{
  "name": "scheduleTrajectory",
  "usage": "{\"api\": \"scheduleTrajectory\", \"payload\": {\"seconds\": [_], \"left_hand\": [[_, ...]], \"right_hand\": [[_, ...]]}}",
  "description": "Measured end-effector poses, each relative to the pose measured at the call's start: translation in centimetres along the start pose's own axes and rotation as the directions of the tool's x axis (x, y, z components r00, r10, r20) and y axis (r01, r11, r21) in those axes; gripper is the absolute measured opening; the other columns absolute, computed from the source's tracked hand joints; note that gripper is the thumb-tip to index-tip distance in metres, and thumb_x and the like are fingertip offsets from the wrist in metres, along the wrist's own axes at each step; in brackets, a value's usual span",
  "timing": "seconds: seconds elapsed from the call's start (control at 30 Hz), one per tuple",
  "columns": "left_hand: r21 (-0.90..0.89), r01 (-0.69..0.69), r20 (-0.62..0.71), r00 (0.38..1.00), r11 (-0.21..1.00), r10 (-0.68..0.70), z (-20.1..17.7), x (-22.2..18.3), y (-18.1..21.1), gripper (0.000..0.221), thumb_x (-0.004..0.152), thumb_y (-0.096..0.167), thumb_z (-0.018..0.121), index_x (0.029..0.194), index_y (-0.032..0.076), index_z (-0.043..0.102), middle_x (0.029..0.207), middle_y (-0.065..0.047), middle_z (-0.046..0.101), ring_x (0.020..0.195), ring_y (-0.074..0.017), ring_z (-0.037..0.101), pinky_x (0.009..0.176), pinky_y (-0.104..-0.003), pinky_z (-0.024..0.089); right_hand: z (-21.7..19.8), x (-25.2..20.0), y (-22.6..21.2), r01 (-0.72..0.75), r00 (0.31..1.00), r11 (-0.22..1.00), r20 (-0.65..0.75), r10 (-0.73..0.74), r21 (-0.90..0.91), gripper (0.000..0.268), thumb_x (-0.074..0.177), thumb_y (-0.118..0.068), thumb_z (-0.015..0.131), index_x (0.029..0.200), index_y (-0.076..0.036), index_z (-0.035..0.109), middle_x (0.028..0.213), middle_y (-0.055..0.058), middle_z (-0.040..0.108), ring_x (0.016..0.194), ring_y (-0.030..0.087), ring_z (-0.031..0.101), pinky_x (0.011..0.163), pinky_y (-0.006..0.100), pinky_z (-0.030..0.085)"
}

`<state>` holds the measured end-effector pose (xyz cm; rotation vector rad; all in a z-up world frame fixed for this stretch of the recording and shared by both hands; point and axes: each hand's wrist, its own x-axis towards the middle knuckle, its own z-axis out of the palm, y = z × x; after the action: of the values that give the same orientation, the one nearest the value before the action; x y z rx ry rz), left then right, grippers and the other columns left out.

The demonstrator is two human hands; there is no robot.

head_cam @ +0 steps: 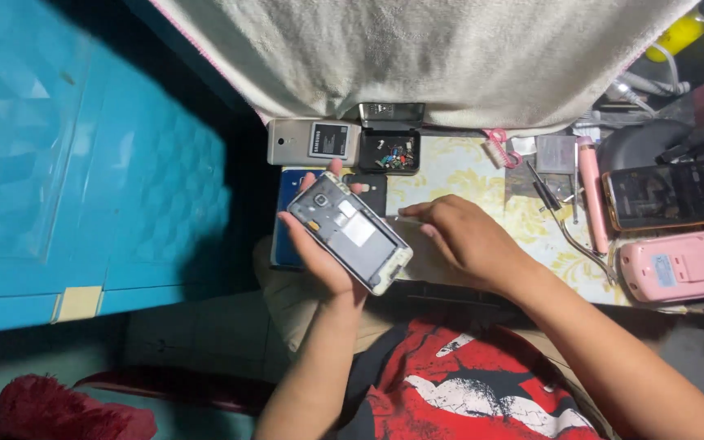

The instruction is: Using a precision screwdriver to remove multiple small screws from the internal chassis of a disassembled smartphone.

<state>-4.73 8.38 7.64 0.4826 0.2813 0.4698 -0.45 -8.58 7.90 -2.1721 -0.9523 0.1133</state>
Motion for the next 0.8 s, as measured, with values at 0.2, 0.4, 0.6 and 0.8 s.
{"api": "scheduleTrajectory", "payload": {"seconds": [0.2, 0.4, 0.6, 0.8], "left_hand": [[-0.076, 0.188, 0.061, 0.981, 0.979, -0.184, -4.2, 1.2, 4.9, 0.065, 0.098, 0.068, 0.037, 0.151, 0.031, 0.045, 0.160, -0.011, 0.043, 0.120, -0.0265, 0.062, 0.080, -0.044, 0.059], [-0.082, 0.186, 0.136, 0.975, 0.979, -0.173, -4.3, 0.5, 5.6, 0.071, 0.091, 0.048, 0.043, 0.160, 0.029, 0.036, 0.162, -0.014, 0.038, 0.122, -0.0286, 0.059, 0.087, -0.045, 0.054], [-0.071, 0.190, 0.180, 0.968, 0.979, -0.175, -3.0, 0.7, 4.6, 0.069, 0.094, 0.045, 0.045, 0.159, 0.027, 0.036, 0.163, -0.014, 0.037, 0.123, -0.0275, 0.060, 0.087, -0.044, 0.058], [-0.061, 0.184, 0.206, 0.964, 0.981, -0.168, -2.2, 0.7, 3.6, 0.066, 0.097, 0.045, 0.044, 0.159, 0.028, 0.035, 0.162, -0.013, 0.038, 0.124, -0.0271, 0.060, 0.091, -0.042, 0.057]], "right_hand": [[4.7, 0.5, 2.2, 0.354, 0.929, 0.854, 0.042, -0.366, -0.382, 0.018, 0.106, -0.030, 0.053, 0.104, -0.014, 0.061, 0.118, 0.006, 0.074, 0.102, 0.026, 0.067, 0.080, 0.042, 0.054], [5.0, 0.8, 2.3, 0.348, 0.933, 0.826, 0.077, -0.352, -0.444, 0.020, 0.105, -0.032, 0.054, 0.101, -0.016, 0.065, 0.114, 0.003, 0.076, 0.102, 0.023, 0.067, 0.079, 0.039, 0.053], [5.1, 0.6, 2.2, 0.286, 0.955, 0.891, 0.023, -0.297, -0.353, 0.019, 0.106, -0.033, 0.054, 0.101, -0.017, 0.064, 0.114, 0.001, 0.076, 0.100, 0.022, 0.066, 0.080, 0.039, 0.051], [3.7, 1.2, 1.6, 0.014, 1.000, 0.987, -0.028, -0.010, 0.159, 0.024, 0.109, -0.026, 0.040, 0.105, -0.010, 0.057, 0.117, 0.010, 0.077, 0.095, 0.037, 0.067, 0.077, 0.050, 0.052]]}}
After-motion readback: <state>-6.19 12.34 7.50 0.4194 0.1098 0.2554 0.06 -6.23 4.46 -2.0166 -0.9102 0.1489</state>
